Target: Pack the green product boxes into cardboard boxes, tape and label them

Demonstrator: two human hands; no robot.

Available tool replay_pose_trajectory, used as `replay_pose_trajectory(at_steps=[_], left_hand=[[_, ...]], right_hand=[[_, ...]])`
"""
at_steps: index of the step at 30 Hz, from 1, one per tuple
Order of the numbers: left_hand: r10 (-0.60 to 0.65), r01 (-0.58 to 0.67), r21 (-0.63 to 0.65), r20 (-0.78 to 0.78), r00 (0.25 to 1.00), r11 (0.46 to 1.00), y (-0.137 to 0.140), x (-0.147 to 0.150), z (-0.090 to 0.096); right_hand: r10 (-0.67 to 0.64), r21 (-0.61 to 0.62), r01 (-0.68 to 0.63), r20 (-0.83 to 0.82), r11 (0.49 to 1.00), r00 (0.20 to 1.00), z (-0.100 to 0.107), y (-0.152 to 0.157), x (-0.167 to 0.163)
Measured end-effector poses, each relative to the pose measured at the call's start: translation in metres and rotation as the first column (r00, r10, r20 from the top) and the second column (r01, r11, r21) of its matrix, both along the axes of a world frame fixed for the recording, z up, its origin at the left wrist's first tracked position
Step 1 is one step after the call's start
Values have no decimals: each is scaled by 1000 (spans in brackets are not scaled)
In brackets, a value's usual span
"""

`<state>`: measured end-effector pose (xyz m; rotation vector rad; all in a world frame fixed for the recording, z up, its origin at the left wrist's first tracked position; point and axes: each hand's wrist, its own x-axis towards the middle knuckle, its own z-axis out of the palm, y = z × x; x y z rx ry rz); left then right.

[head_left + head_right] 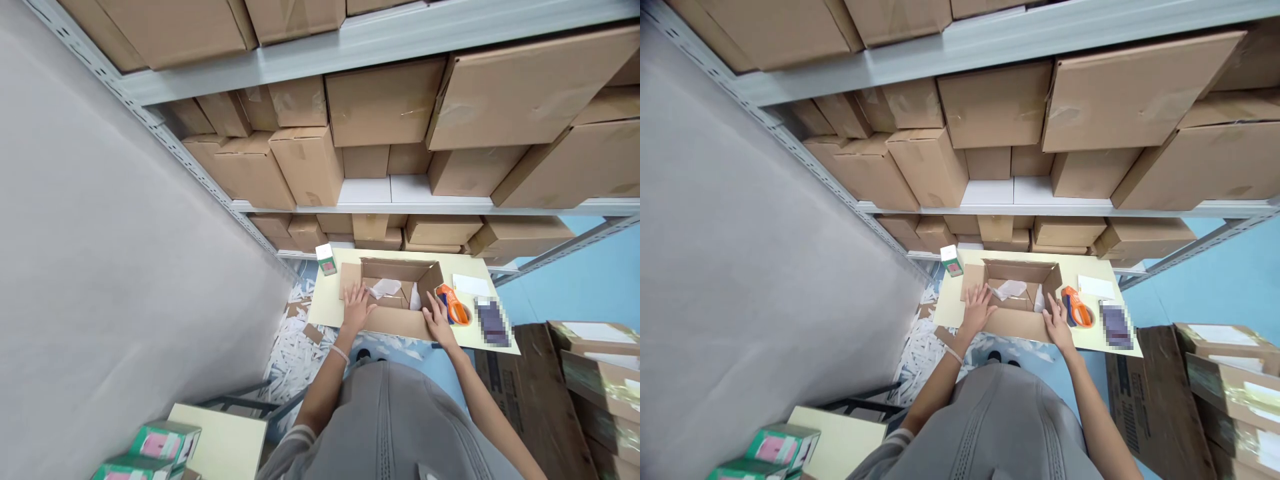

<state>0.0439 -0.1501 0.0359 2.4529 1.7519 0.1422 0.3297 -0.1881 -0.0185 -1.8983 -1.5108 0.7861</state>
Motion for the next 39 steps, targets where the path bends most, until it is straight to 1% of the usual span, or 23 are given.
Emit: replay_pose_trajectory(at_steps=[4, 9, 13, 17, 21, 26, 29, 33, 36, 37, 39], left_hand=[[-3, 2, 15, 31, 1000, 1000, 1, 1, 2], [-20, 17, 45, 68, 997, 999, 2, 4, 15], [-21, 16, 52, 103, 994, 999, 0, 9, 27], [-40, 31, 70, 124, 992, 997, -5, 15, 37], [-47, 31, 115, 141, 989, 993, -8, 12, 55], [52, -79, 171, 157, 986, 982, 3, -12, 85], [105, -138, 206, 163, 981, 969, 13, -32, 99], [181, -219, 237, 173, 968, 946, 32, -62, 106], [259, -295, 231, 177, 950, 927, 52, -88, 102], [289, -325, 218, 181, 940, 920, 60, -97, 99], [348, -381, 167, 196, 917, 909, 77, -115, 90]], right_hand=[[-60, 41, 59, 43, 997, 997, 11, -1, -6], [-138, 56, 133, 103, 990, 985, 29, -5, -13], [-120, 64, 113, 117, 992, 986, 47, -8, -22], [-94, 115, 83, 97, 990, 991, 64, -8, -32], [-73, 166, 58, 88, 984, 993, 77, -8, -37], [-23, 163, 11, 70, 987, 997, 93, -4, -46], [88, 212, -100, 66, 972, 994, 115, 13, -64], [310, 299, -328, 107, 896, 945, 159, 55, -102], [432, 344, -457, 151, 820, 889, 187, 96, -138], [469, 349, -496, 166, 795, 868, 193, 111, -151], [527, 311, -565, 203, 764, 825, 196, 142, -180]])
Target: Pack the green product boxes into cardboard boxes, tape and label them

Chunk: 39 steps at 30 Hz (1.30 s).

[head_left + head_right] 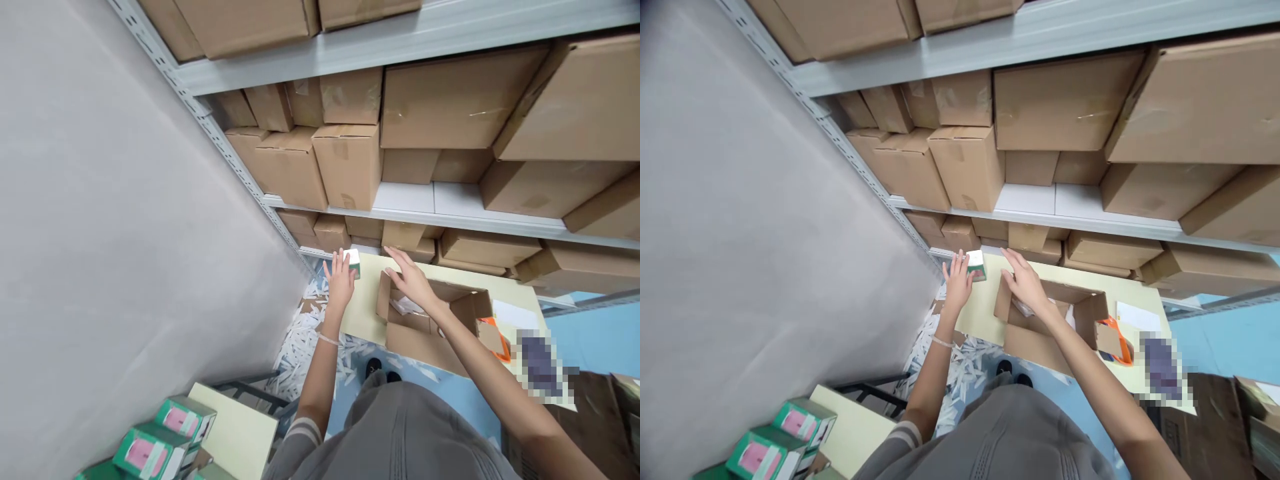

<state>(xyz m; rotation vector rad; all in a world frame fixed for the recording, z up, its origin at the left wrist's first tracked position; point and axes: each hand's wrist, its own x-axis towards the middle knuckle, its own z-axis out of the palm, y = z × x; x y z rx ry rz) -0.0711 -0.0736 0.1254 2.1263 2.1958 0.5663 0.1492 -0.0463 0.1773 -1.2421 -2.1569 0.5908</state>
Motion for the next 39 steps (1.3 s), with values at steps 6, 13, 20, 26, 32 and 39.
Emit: replay_pose_trajectory(at_steps=[6, 13, 20, 26, 32, 39], left_hand=[[23, 29, -248, 207, 978, 968, 51, -34, -51], [-47, 132, -194, 390, 920, 972, 67, -31, -97], [-66, 126, -135, 382, 922, 983, 60, -34, -99], [-95, 153, -129, 377, 922, 980, 54, -41, -87], [-121, 141, -9, 454, 883, 990, 43, -47, -60], [-16, 106, -86, 696, 718, 991, 65, -51, -75]], right_hand=[[148, -172, -90, 362, 981, 921, -39, 80, -98], [255, -340, -38, 623, 940, 739, -90, 114, -150], [245, -284, -87, 587, 955, 771, -102, 118, -150], [211, -245, -81, 571, 966, 793, -96, 113, -152], [157, -189, -75, 468, 979, 870, -63, 105, -131], [133, -193, -40, 494, 980, 860, -38, 105, -126]])
